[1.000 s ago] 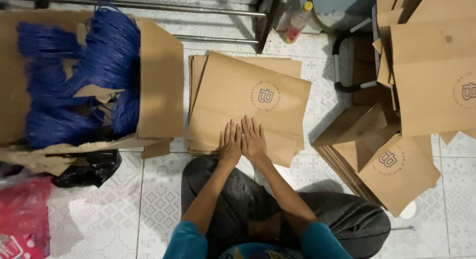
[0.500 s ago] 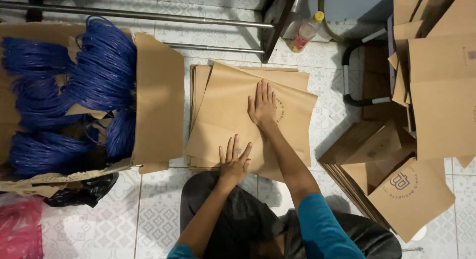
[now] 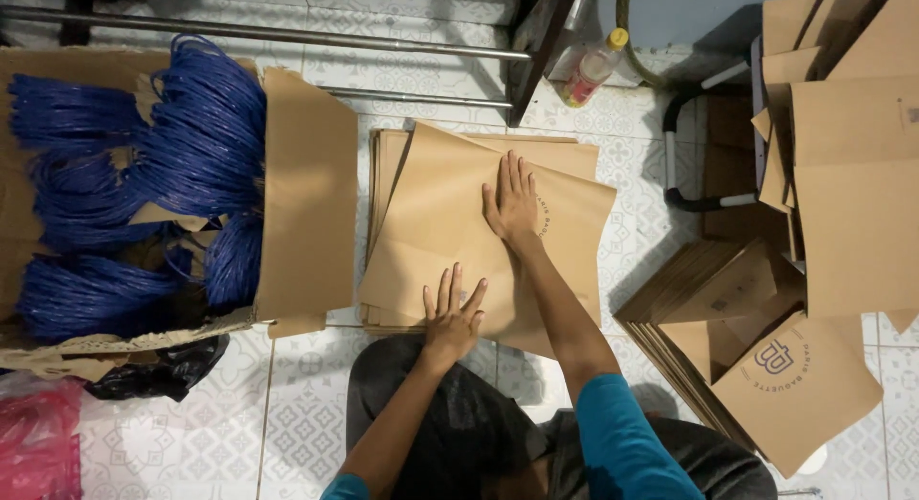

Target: The person sits on the floor and folds flat brown paper bags into their final shape. They pick up a bag, fold the sides and bottom to create the bag structure, and then place the finished bag onto a stack. This process is repeated for multiple bags.

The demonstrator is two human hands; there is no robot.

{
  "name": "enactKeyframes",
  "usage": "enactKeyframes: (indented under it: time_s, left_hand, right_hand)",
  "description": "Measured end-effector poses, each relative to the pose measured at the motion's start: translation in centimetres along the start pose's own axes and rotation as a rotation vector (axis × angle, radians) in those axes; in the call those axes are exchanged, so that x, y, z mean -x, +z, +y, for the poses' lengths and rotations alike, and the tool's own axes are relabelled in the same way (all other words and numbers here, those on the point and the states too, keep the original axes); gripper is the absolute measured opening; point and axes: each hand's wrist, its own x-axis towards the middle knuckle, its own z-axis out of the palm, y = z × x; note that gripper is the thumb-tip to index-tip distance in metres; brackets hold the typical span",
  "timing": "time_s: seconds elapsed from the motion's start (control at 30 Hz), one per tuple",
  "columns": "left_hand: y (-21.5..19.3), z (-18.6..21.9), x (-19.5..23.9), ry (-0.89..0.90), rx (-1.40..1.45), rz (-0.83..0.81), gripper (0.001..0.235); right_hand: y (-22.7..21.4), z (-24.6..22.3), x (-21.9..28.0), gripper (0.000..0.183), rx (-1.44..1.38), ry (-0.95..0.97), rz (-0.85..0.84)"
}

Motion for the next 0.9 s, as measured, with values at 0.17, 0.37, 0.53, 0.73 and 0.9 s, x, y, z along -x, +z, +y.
enactKeyframes:
  time_s: [0.17, 0.37, 0.53, 0.73, 0.9]
  left_hand:
    - [-5.4, 0.8, -1.3, -0.107, 0.148, -0.478, 0.063]
    - [-6.5, 0.7, -2.6, -0.135, 0.156, -0.667, 0.085]
    - [-6.9, 0.7, -2.3, -0.128, 0.170, -0.666, 0.087]
    - [-7.4, 0.6, -2.2, -0.096, 0.201, -0.627, 0.090]
    - [-8.3, 0.7, -2.2, -0.095, 0.233, -0.616, 0.087]
  right_hand:
    - [1.8, 1.5, 3.3, 0.066, 0.056, -0.269, 0.226]
    - [3.5, 0.0, 13.7, 0.061, 0.049, -0.357, 0.077]
    - [2.2, 0.5, 10.9, 0.064, 0.081, -0.250, -0.065]
    - [-0.1, 0.9, 2.9, 0.072, 0.072, -0.109, -0.096]
    - [-2.6, -0.6, 0.9, 0.078, 0.079, -0.072, -0.072]
